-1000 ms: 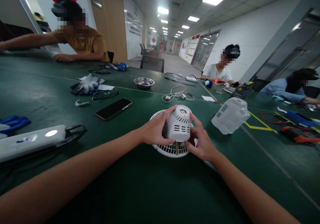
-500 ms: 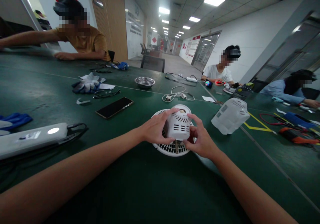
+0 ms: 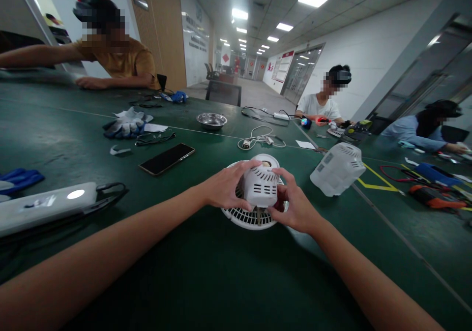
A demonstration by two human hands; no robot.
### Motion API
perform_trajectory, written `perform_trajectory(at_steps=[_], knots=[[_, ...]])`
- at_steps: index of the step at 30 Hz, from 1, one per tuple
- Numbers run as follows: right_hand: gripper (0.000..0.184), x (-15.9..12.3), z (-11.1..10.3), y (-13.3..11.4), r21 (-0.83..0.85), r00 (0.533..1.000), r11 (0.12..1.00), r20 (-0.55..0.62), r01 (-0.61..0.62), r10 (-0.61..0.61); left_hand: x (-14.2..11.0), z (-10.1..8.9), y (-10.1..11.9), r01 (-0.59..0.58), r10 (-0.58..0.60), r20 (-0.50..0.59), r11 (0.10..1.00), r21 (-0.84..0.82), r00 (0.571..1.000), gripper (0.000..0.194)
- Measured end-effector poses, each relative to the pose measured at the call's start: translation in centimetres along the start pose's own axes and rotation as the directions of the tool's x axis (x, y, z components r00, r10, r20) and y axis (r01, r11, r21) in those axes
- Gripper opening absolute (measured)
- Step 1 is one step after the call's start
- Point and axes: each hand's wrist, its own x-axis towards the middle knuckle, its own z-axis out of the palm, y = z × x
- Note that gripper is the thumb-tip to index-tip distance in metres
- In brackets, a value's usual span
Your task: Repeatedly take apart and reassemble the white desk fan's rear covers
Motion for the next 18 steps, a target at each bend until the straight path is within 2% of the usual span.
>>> perform_trajectory(at_steps=[6, 10, 12, 15, 18], knots=[[0.099, -0.1, 0.2, 0.2, -0.046, 0.999, 0.999, -0.042, 0.006, -0.008, 0.0, 0.9, 0.5, 0.027, -0.024, -0.045, 0.998, 0.049, 0.999, 0.117], [0.102, -0.1, 0.8, 1.2, -0.162, 0.976, 0.987, -0.216, -0.012, -0.023, 0.1, 1.7, 1.0, 0.091, -0.083, -0.062, 0.988, 0.127, 0.995, 0.116], [0.099, -0.1, 0.7, 1.8, -0.253, 0.962, 0.967, -0.265, -0.003, -0.066, 0.0, 1.7, 1.0, 0.089, -0.082, -0.053, 0.986, 0.143, 0.995, 0.107], [0.097, -0.1, 0.0, 2.6, -0.348, 0.953, 0.937, -0.278, 0.019, -0.123, -0.3, 1.3, 0.5, 0.047, -0.041, -0.048, 0.993, 0.111, 0.998, 0.086], [0.084, 0.0, -1.2, 3.6, -0.331, 0.952, 0.944, -0.286, 0.009, -0.109, -0.7, 1.0, -0.5, 0.091, -0.082, -0.133, 0.994, 0.062, 0.988, 0.070]])
